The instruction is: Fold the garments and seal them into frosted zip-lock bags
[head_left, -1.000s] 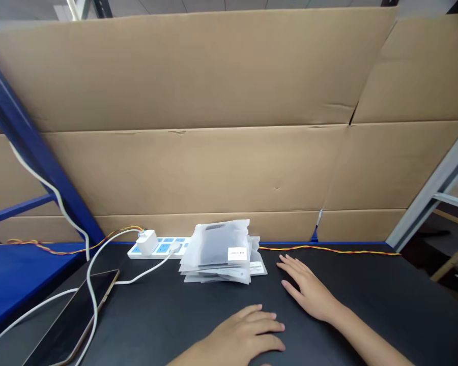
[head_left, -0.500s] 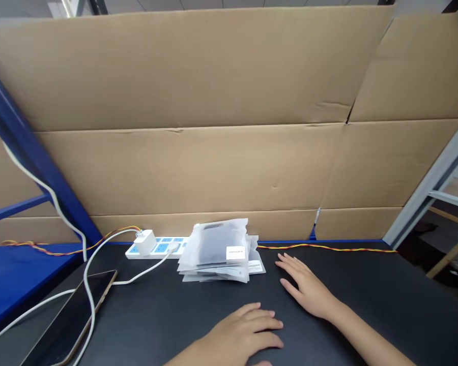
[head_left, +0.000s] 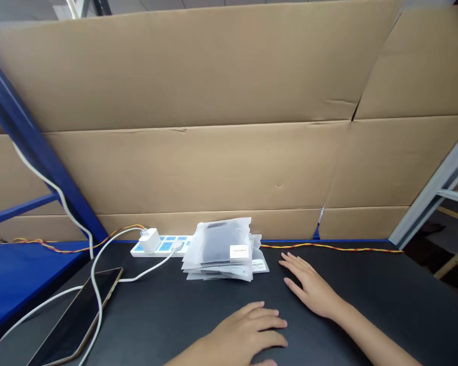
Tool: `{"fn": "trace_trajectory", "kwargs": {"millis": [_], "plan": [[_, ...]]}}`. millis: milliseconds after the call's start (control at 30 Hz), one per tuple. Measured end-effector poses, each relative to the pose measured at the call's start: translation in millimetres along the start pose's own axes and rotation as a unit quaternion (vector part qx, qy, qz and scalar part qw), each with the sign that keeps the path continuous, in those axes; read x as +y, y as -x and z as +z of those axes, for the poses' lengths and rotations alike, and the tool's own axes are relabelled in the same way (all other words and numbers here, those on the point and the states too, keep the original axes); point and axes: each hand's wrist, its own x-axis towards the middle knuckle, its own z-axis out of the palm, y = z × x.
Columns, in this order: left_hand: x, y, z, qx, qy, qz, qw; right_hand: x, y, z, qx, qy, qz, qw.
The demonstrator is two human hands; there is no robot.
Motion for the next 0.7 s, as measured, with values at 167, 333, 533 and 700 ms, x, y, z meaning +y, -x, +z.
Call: {"fn": "trace_trajectory", "kwargs": {"millis": [167,333,533,700], "plan": [[-2.6,0.3,3.6,0.062,-0.113,0.055,0.99,1.0,-0.4,1.1,0.002,-0.005,-0.001,1.0],[-25.8,15.4,-49.6,0.221,-0.243,0.022,0.944,1.2,-0.1,1.7,-0.001,-0.008,0.003,1.0],[-63.6,51.7,-116.5,0.236,-0.195,-0.186,0.934,-1.4,0.8,-0.4,-0.008,-0.006,0.005,1.0],[-84.1,60.6,-107.8,0.212,-0.158,-0.205,0.942,-2.2,0.6,-1.3,-0.002,-0.015,0.011,1.0]]}}
